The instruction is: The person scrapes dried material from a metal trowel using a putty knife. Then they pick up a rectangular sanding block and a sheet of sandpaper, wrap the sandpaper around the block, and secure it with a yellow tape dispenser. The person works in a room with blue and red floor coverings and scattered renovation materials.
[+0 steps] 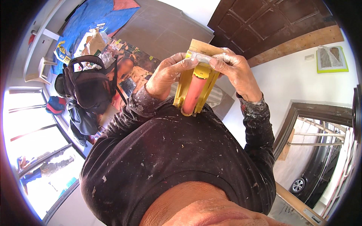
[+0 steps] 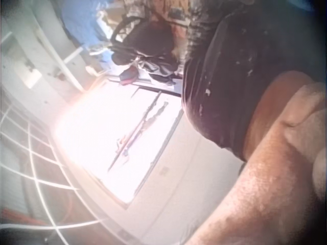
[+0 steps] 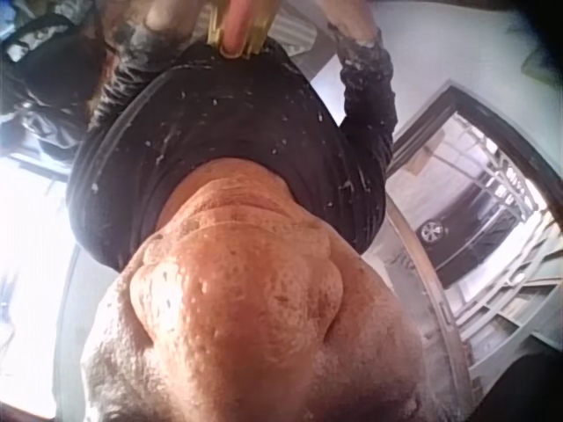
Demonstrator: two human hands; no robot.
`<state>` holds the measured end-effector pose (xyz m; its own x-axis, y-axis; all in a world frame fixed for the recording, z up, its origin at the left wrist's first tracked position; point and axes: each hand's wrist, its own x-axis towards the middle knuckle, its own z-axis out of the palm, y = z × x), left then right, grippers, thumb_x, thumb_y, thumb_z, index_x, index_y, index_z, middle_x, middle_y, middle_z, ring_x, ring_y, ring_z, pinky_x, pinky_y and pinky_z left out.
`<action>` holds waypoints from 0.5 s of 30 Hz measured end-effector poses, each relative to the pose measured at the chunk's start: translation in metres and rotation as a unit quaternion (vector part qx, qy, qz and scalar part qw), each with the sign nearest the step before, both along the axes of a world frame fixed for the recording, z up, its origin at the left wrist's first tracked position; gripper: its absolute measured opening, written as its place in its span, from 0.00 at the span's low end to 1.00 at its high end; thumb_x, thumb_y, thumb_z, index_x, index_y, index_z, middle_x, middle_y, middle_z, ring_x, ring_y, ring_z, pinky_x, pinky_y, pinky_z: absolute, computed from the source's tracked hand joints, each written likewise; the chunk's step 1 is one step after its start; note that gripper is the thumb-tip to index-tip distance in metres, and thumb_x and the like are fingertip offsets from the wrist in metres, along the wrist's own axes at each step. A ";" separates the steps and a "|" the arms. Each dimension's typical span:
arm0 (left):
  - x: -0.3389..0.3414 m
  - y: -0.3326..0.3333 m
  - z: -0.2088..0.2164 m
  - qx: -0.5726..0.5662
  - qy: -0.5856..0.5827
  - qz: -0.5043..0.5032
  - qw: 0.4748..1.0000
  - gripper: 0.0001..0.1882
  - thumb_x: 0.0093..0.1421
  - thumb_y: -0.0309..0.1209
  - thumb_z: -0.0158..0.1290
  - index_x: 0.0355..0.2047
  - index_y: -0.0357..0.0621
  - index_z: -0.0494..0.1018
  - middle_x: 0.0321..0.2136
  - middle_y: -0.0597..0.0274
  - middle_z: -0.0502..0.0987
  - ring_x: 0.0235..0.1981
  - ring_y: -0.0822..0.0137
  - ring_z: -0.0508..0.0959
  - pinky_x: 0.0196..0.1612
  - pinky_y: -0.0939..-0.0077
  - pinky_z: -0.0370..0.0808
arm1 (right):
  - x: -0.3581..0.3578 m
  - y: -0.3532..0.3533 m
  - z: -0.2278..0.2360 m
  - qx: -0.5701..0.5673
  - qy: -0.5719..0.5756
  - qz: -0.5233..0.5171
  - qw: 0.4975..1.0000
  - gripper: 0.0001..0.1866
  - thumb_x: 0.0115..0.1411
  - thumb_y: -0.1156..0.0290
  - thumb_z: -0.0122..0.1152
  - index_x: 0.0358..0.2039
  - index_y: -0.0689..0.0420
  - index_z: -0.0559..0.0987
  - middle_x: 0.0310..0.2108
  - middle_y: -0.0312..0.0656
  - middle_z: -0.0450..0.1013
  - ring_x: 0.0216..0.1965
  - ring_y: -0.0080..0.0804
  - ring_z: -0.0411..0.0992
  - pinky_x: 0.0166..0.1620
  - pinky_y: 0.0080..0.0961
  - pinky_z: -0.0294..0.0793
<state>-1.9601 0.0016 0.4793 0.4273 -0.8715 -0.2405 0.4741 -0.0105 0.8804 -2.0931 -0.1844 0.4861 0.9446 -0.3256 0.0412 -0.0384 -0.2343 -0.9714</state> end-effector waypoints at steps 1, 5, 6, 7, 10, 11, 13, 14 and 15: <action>0.001 0.000 -0.001 0.007 -0.001 -0.004 1.000 0.24 0.64 0.41 0.56 0.53 0.37 0.70 0.45 0.57 0.77 0.48 0.68 0.75 0.53 0.70 0.69 | 0.000 -0.001 -0.001 0.000 0.005 0.004 1.000 0.29 0.62 0.48 0.63 0.39 0.68 0.83 0.43 0.48 0.72 0.42 0.34 0.73 0.48 0.26 0.72; 0.008 0.005 0.000 0.010 -0.059 -0.042 0.997 0.26 0.65 0.43 0.56 0.53 0.32 0.71 0.44 0.56 0.78 0.45 0.70 0.75 0.51 0.72 0.70 | 0.001 -0.002 -0.003 -0.022 0.016 0.036 0.999 0.30 0.63 0.47 0.60 0.42 0.69 0.80 0.43 0.48 0.72 0.46 0.36 0.72 0.51 0.29 0.70; 0.009 0.005 0.000 0.006 -0.066 -0.051 0.997 0.26 0.65 0.43 0.55 0.53 0.32 0.71 0.44 0.56 0.78 0.45 0.70 0.75 0.51 0.73 0.70 | 0.001 0.000 -0.001 -0.039 0.003 0.041 0.998 0.30 0.64 0.48 0.59 0.42 0.70 0.80 0.44 0.49 0.72 0.46 0.37 0.72 0.52 0.30 0.70; 0.009 0.005 0.001 0.002 -0.072 -0.061 0.996 0.26 0.65 0.43 0.55 0.53 0.32 0.71 0.44 0.56 0.78 0.46 0.70 0.75 0.52 0.73 0.70 | 0.002 0.002 0.000 -0.056 -0.009 0.046 0.997 0.30 0.64 0.48 0.59 0.43 0.70 0.79 0.45 0.50 0.71 0.47 0.38 0.71 0.52 0.31 0.70; 0.013 0.007 0.001 0.001 -0.092 -0.102 0.991 0.29 0.66 0.44 0.53 0.56 0.29 0.67 0.49 0.53 0.75 0.50 0.67 0.75 0.56 0.71 0.69 | 0.002 0.004 0.005 -0.141 -0.009 0.050 0.989 0.31 0.65 0.49 0.57 0.43 0.71 0.78 0.47 0.52 0.70 0.49 0.44 0.70 0.53 0.34 0.69; 0.015 0.007 0.001 0.002 -0.099 -0.119 0.988 0.31 0.67 0.44 0.53 0.58 0.28 0.65 0.52 0.51 0.74 0.52 0.65 0.74 0.58 0.70 0.68 | 0.001 0.005 0.004 -0.159 -0.006 0.043 0.986 0.30 0.65 0.49 0.57 0.44 0.71 0.78 0.47 0.53 0.69 0.49 0.45 0.69 0.53 0.34 0.69; 0.017 0.008 0.006 0.029 -0.168 -0.131 0.977 0.31 0.66 0.43 0.53 0.59 0.28 0.64 0.52 0.51 0.74 0.53 0.65 0.74 0.58 0.70 0.68 | -0.002 0.006 0.001 -0.196 0.001 0.026 0.980 0.30 0.65 0.49 0.57 0.45 0.70 0.77 0.48 0.54 0.68 0.49 0.48 0.69 0.53 0.35 0.68; 0.016 0.010 0.007 0.044 -0.201 -0.136 0.969 0.31 0.66 0.43 0.53 0.59 0.27 0.63 0.52 0.50 0.74 0.53 0.65 0.74 0.58 0.70 0.68 | -0.004 0.009 0.001 -0.203 -0.004 0.023 0.979 0.30 0.65 0.49 0.57 0.46 0.70 0.77 0.47 0.54 0.68 0.49 0.47 0.69 0.54 0.35 0.68; 0.015 0.011 0.006 0.034 -0.204 -0.128 0.970 0.31 0.66 0.42 0.53 0.59 0.27 0.63 0.52 0.50 0.74 0.53 0.64 0.74 0.58 0.70 0.68 | -0.006 0.012 0.002 -0.209 -0.009 0.019 0.978 0.30 0.65 0.49 0.57 0.46 0.70 0.76 0.47 0.53 0.68 0.50 0.47 0.68 0.54 0.35 0.68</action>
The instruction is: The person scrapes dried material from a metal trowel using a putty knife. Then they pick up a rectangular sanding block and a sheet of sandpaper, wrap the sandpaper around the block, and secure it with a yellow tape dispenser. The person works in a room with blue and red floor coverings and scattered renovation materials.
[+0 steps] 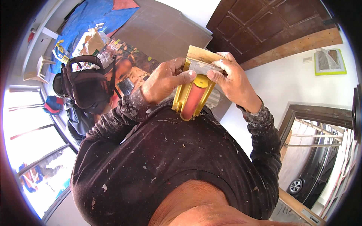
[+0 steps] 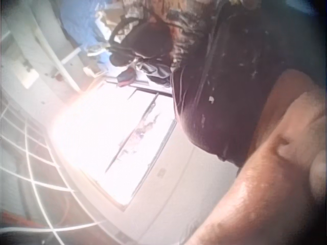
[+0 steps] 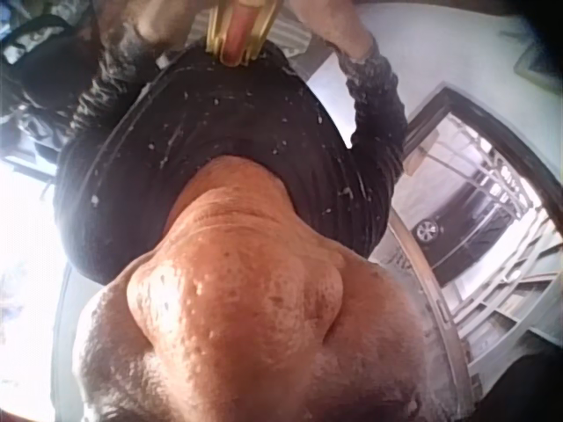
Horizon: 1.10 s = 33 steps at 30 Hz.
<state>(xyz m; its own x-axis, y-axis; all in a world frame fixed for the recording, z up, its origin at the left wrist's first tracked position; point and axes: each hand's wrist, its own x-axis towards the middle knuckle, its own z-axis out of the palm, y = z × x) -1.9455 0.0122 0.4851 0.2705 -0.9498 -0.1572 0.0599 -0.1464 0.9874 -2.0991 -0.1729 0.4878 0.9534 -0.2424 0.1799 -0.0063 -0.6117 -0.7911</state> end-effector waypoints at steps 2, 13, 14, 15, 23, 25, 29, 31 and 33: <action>-0.005 0.001 -0.004 -0.022 -0.002 0.009 1.000 0.31 0.66 0.42 0.53 0.59 0.27 0.63 0.52 0.49 0.74 0.53 0.64 0.73 0.58 0.69 0.68 | -0.001 0.001 0.002 0.001 -0.015 0.009 1.000 0.28 0.65 0.51 0.58 0.47 0.69 0.75 0.46 0.52 0.69 0.50 0.44 0.69 0.53 0.34 0.68; -0.024 -0.001 0.004 -0.058 0.037 0.025 0.997 0.29 0.66 0.39 0.55 0.56 0.26 0.64 0.47 0.48 0.76 0.49 0.65 0.76 0.53 0.70 0.74 | 0.006 -0.028 0.014 0.198 0.003 0.012 0.980 0.18 0.63 0.67 0.64 0.48 0.66 0.76 0.36 0.43 0.78 0.40 0.26 0.75 0.46 0.25 0.74; -0.024 -0.001 0.004 -0.056 0.046 0.026 0.997 0.29 0.67 0.39 0.54 0.57 0.26 0.63 0.48 0.47 0.75 0.50 0.65 0.76 0.54 0.70 0.73 | 0.008 -0.029 0.013 0.193 0.011 0.031 0.981 0.17 0.63 0.68 0.63 0.48 0.66 0.77 0.37 0.43 0.79 0.40 0.26 0.75 0.45 0.25 0.74; -0.024 -0.001 0.002 -0.064 0.049 0.039 0.996 0.29 0.66 0.38 0.55 0.57 0.27 0.62 0.49 0.46 0.74 0.50 0.64 0.76 0.54 0.69 0.73 | 0.009 -0.029 0.018 0.138 0.035 0.052 0.988 0.15 0.63 0.69 0.62 0.46 0.66 0.80 0.38 0.44 0.79 0.39 0.27 0.76 0.45 0.25 0.74; -0.030 0.000 0.000 -0.108 0.182 0.138 0.968 0.30 0.62 0.23 0.57 0.59 0.48 0.53 0.49 0.49 0.70 0.53 0.61 0.70 0.60 0.63 0.64 | 0.001 -0.007 0.023 0.047 0.005 -0.014 0.999 0.14 0.65 0.67 0.61 0.44 0.65 0.82 0.35 0.45 0.81 0.37 0.25 0.76 0.43 0.21 0.76; -0.027 0.001 0.000 -0.098 0.169 0.128 0.972 0.31 0.61 0.24 0.58 0.59 0.49 0.53 0.48 0.51 0.70 0.53 0.61 0.70 0.60 0.63 0.64 | 0.000 -0.007 0.023 0.047 0.000 -0.008 0.999 0.13 0.64 0.71 0.61 0.45 0.65 0.82 0.36 0.50 0.81 0.36 0.31 0.79 0.42 0.24 0.77; -0.024 0.001 -0.005 -0.090 0.156 0.115 0.977 0.33 0.60 0.24 0.59 0.60 0.49 0.53 0.47 0.53 0.71 0.52 0.62 0.71 0.58 0.64 0.65 | 0.004 -0.017 0.040 0.085 0.050 0.073 0.992 0.16 0.65 0.64 0.61 0.44 0.65 0.82 0.35 0.48 0.81 0.36 0.30 0.78 0.43 0.26 0.77; -0.027 -0.001 -0.007 -0.110 0.148 0.099 0.978 0.33 0.60 0.23 0.59 0.60 0.49 0.53 0.46 0.55 0.71 0.51 0.62 0.71 0.57 0.65 0.66 | 0.010 -0.037 0.042 0.143 0.102 0.105 0.979 0.19 0.64 0.60 0.62 0.45 0.64 0.82 0.35 0.47 0.81 0.37 0.30 0.78 0.43 0.27 0.77; -0.028 -0.004 -0.008 -0.115 0.141 0.090 0.979 0.33 0.60 0.23 0.59 0.60 0.49 0.53 0.46 0.55 0.71 0.50 0.63 0.71 0.56 0.66 0.66 | 0.012 -0.040 0.042 0.157 0.145 0.105 0.971 0.24 0.63 0.56 0.63 0.49 0.65 0.79 0.41 0.48 0.79 0.41 0.33 0.77 0.48 0.28 0.76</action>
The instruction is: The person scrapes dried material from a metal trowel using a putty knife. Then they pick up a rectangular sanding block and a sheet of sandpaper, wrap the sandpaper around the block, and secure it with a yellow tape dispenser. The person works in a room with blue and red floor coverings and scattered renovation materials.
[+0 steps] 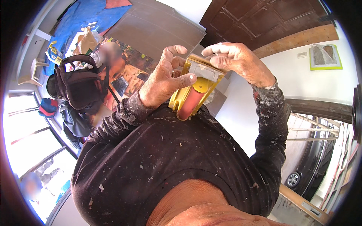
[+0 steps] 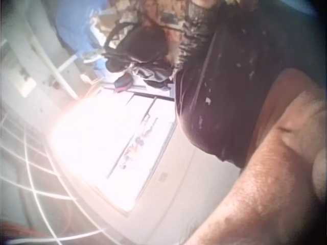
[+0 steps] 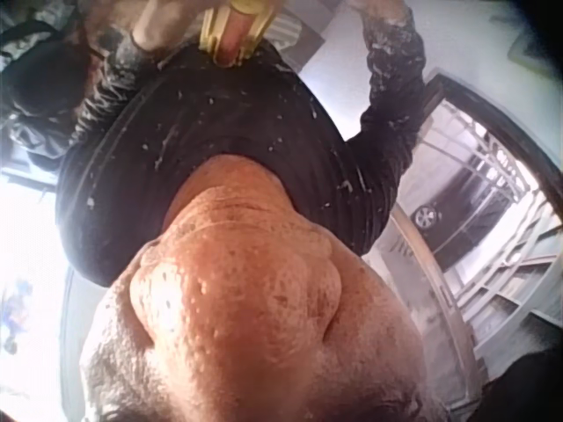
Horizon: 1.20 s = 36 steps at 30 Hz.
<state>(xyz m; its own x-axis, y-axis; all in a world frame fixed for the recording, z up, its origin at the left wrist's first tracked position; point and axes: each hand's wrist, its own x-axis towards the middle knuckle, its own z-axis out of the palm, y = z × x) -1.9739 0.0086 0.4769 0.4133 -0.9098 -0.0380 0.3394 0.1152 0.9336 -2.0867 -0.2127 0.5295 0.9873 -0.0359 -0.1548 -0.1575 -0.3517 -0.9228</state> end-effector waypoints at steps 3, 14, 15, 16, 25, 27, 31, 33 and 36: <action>-0.001 0.000 0.002 0.014 -0.010 -0.004 1.000 0.34 0.60 0.23 0.59 0.61 0.48 0.53 0.45 0.56 0.70 0.50 0.64 0.71 0.56 0.67 0.66 | 0.001 -0.001 0.001 -0.008 0.032 0.036 0.999 0.26 0.62 0.56 0.64 0.49 0.66 0.78 0.43 0.51 0.78 0.45 0.36 0.77 0.51 0.29 0.75; 0.000 -0.005 0.001 0.023 -0.033 -0.008 0.999 0.32 0.61 0.25 0.59 0.60 0.49 0.54 0.47 0.57 0.70 0.50 0.64 0.71 0.55 0.68 0.67 | 0.000 0.008 0.000 -0.061 0.009 0.032 0.998 0.22 0.63 0.63 0.64 0.49 0.70 0.76 0.44 0.54 0.77 0.45 0.38 0.77 0.51 0.30 0.76; -0.001 -0.005 0.002 0.024 -0.038 -0.010 0.999 0.32 0.61 0.25 0.59 0.60 0.49 0.54 0.47 0.56 0.70 0.50 0.64 0.71 0.55 0.68 0.68 | 0.001 0.007 0.000 -0.045 0.015 0.034 0.998 0.22 0.63 0.64 0.64 0.49 0.70 0.76 0.44 0.54 0.77 0.45 0.37 0.77 0.51 0.29 0.76; -0.001 -0.004 0.005 0.025 -0.044 -0.012 0.999 0.31 0.61 0.25 0.59 0.59 0.49 0.54 0.48 0.56 0.70 0.50 0.64 0.71 0.55 0.67 0.68 | 0.002 0.005 0.001 -0.029 0.022 0.036 0.999 0.22 0.63 0.64 0.64 0.49 0.70 0.76 0.44 0.54 0.77 0.45 0.36 0.77 0.51 0.29 0.76; -0.016 -0.015 -0.003 -0.034 -0.161 0.008 0.986 0.31 0.61 0.27 0.60 0.58 0.41 0.54 0.45 0.45 0.74 0.50 0.54 0.77 0.53 0.63 0.75 | -0.005 -0.018 -0.008 0.156 0.114 0.004 0.981 0.19 0.60 0.67 0.65 0.48 0.65 0.78 0.38 0.39 0.77 0.40 0.24 0.74 0.47 0.21 0.71; -0.014 -0.015 -0.009 -0.030 -0.199 0.008 0.980 0.33 0.61 0.28 0.61 0.59 0.41 0.53 0.45 0.44 0.74 0.50 0.54 0.78 0.53 0.63 0.75 | -0.006 -0.021 -0.012 0.132 0.114 -0.009 0.985 0.20 0.59 0.67 0.66 0.48 0.65 0.78 0.38 0.39 0.77 0.40 0.24 0.73 0.47 0.21 0.70; -0.014 -0.011 -0.005 -0.022 -0.152 0.038 0.987 0.34 0.60 0.30 0.62 0.59 0.40 0.54 0.43 0.43 0.75 0.47 0.56 0.78 0.51 0.65 0.75 | 0.000 -0.015 -0.005 0.111 0.105 -0.033 0.988 0.19 0.59 0.65 0.66 0.46 0.63 0.79 0.38 0.39 0.78 0.42 0.25 0.73 0.52 0.23 0.67; -0.011 -0.007 0.001 -0.018 -0.105 0.044 0.993 0.34 0.59 0.30 0.62 0.59 0.39 0.54 0.42 0.43 0.75 0.46 0.58 0.78 0.51 0.66 0.74 | 0.002 -0.014 -0.006 0.126 0.062 -0.071 0.988 0.17 0.61 0.65 0.64 0.46 0.62 0.80 0.38 0.39 0.78 0.41 0.25 0.73 0.50 0.23 0.69; -0.004 -0.005 0.005 -0.004 -0.112 0.031 0.993 0.37 0.60 0.33 0.61 0.62 0.36 0.52 0.42 0.42 0.76 0.46 0.59 0.77 0.51 0.70 0.73 | 0.005 -0.006 -0.006 0.053 -0.016 -0.099 0.994 0.15 0.64 0.64 0.63 0.45 0.62 0.80 0.37 0.38 0.78 0.39 0.23 0.74 0.47 0.21 0.71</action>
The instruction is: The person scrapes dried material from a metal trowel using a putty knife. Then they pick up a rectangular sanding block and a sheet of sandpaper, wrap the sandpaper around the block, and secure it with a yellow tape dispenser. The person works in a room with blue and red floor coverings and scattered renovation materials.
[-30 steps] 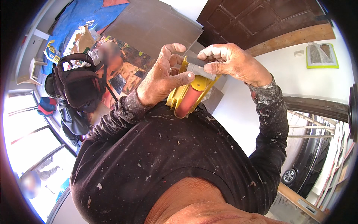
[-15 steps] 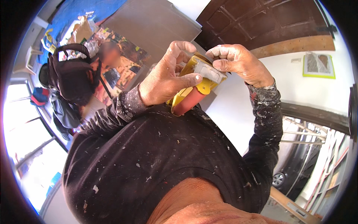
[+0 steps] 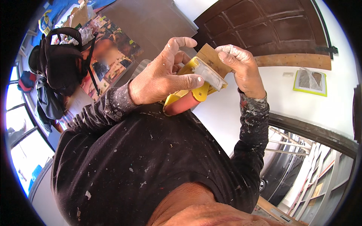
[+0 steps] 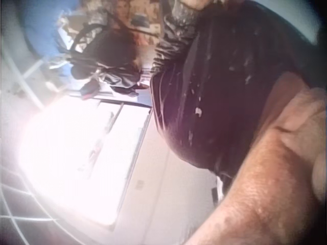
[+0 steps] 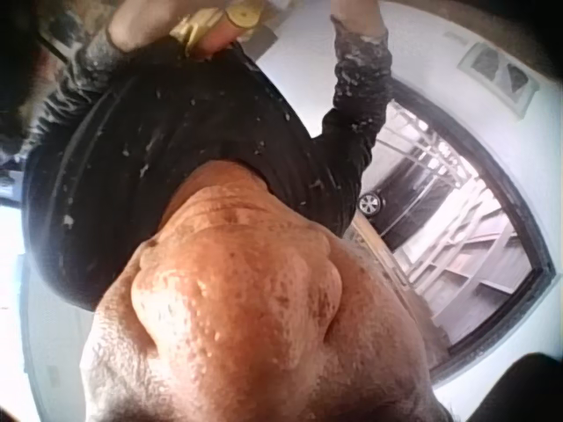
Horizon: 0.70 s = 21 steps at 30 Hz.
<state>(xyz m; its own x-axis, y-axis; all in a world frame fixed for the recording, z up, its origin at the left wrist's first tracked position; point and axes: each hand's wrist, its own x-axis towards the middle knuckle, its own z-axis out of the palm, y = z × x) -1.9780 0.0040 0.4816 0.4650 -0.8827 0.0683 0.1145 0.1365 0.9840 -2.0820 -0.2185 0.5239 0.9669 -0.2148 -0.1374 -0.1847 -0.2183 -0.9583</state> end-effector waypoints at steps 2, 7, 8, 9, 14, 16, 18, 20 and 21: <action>0.009 0.004 0.007 0.041 0.036 -0.036 0.998 0.42 0.59 0.37 0.59 0.66 0.39 0.49 0.50 0.46 0.72 0.54 0.57 0.71 0.58 0.65 0.66 | 0.000 0.010 -0.002 -0.058 -0.057 -0.014 0.997 0.15 0.65 0.64 0.63 0.44 0.62 0.80 0.37 0.38 0.78 0.37 0.22 0.74 0.44 0.19 0.73; 0.015 -0.001 0.008 0.006 0.091 -0.063 0.994 0.40 0.58 0.41 0.57 0.66 0.37 0.54 0.54 0.49 0.71 0.57 0.60 0.70 0.63 0.65 0.60 | -0.009 0.024 -0.001 -0.032 -0.106 -0.030 0.993 0.18 0.63 0.62 0.65 0.45 0.63 0.80 0.35 0.38 0.79 0.37 0.20 0.74 0.40 0.17 0.74; 0.015 -0.003 0.006 -0.002 0.094 -0.061 0.994 0.39 0.58 0.42 0.57 0.65 0.37 0.56 0.54 0.50 0.72 0.57 0.60 0.70 0.64 0.66 0.60 | -0.010 0.024 -0.003 -0.030 -0.117 -0.043 0.992 0.18 0.63 0.61 0.65 0.44 0.64 0.80 0.35 0.38 0.79 0.36 0.20 0.74 0.40 0.18 0.74; 0.015 -0.005 0.005 -0.010 0.098 -0.060 0.993 0.38 0.58 0.42 0.57 0.64 0.37 0.58 0.54 0.51 0.72 0.57 0.60 0.70 0.64 0.66 0.59 | -0.011 0.026 -0.007 -0.027 -0.128 -0.055 0.990 0.18 0.63 0.61 0.65 0.44 0.64 0.80 0.34 0.38 0.79 0.36 0.19 0.74 0.39 0.18 0.74; 0.010 -0.012 -0.004 -0.018 0.165 -0.073 0.983 0.32 0.58 0.43 0.56 0.59 0.37 0.65 0.53 0.54 0.73 0.58 0.62 0.69 0.64 0.63 0.59 | -0.008 0.026 -0.017 -0.086 -0.171 -0.115 0.975 0.15 0.63 0.62 0.65 0.39 0.64 0.82 0.31 0.37 0.79 0.32 0.19 0.74 0.38 0.18 0.74; 0.003 -0.018 0.002 -0.033 0.131 -0.042 0.990 0.30 0.59 0.42 0.55 0.58 0.37 0.66 0.51 0.55 0.74 0.56 0.62 0.70 0.64 0.63 0.59 | -0.004 0.025 -0.016 -0.101 -0.170 -0.126 0.972 0.15 0.63 0.62 0.65 0.36 0.64 0.83 0.29 0.38 0.79 0.31 0.18 0.74 0.37 0.18 0.74; 0.005 -0.019 0.008 -0.043 0.123 -0.046 0.990 0.27 0.61 0.41 0.53 0.56 0.37 0.67 0.49 0.55 0.74 0.54 0.63 0.71 0.63 0.65 0.61 | -0.002 0.022 -0.020 -0.100 -0.179 -0.123 0.971 0.14 0.62 0.62 0.65 0.36 0.63 0.83 0.29 0.37 0.79 0.31 0.18 0.74 0.37 0.19 0.73; 0.016 -0.017 0.008 -0.046 0.146 -0.076 0.985 0.24 0.63 0.39 0.51 0.55 0.38 0.68 0.47 0.56 0.74 0.52 0.64 0.72 0.61 0.67 0.62 | -0.003 0.024 -0.023 -0.113 -0.179 -0.129 0.969 0.15 0.61 0.61 0.66 0.35 0.62 0.83 0.29 0.36 0.79 0.31 0.18 0.74 0.36 0.19 0.74; 0.018 -0.019 0.008 -0.039 0.149 -0.071 0.985 0.22 0.64 0.38 0.51 0.54 0.39 0.68 0.46 0.58 0.75 0.50 0.67 0.73 0.57 0.70 0.65 | -0.005 0.028 -0.023 -0.117 -0.184 -0.134 0.967 0.15 0.61 0.61 0.67 0.35 0.62 0.83 0.29 0.35 0.79 0.31 0.18 0.73 0.36 0.19 0.74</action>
<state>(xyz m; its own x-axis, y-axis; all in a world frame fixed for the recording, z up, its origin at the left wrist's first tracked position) -1.9603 -0.0154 0.4895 0.3476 -0.9375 0.0180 0.4206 0.1730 0.8906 -2.0867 -0.1909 0.5007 0.8458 -0.4487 0.2888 0.0794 -0.4294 -0.8996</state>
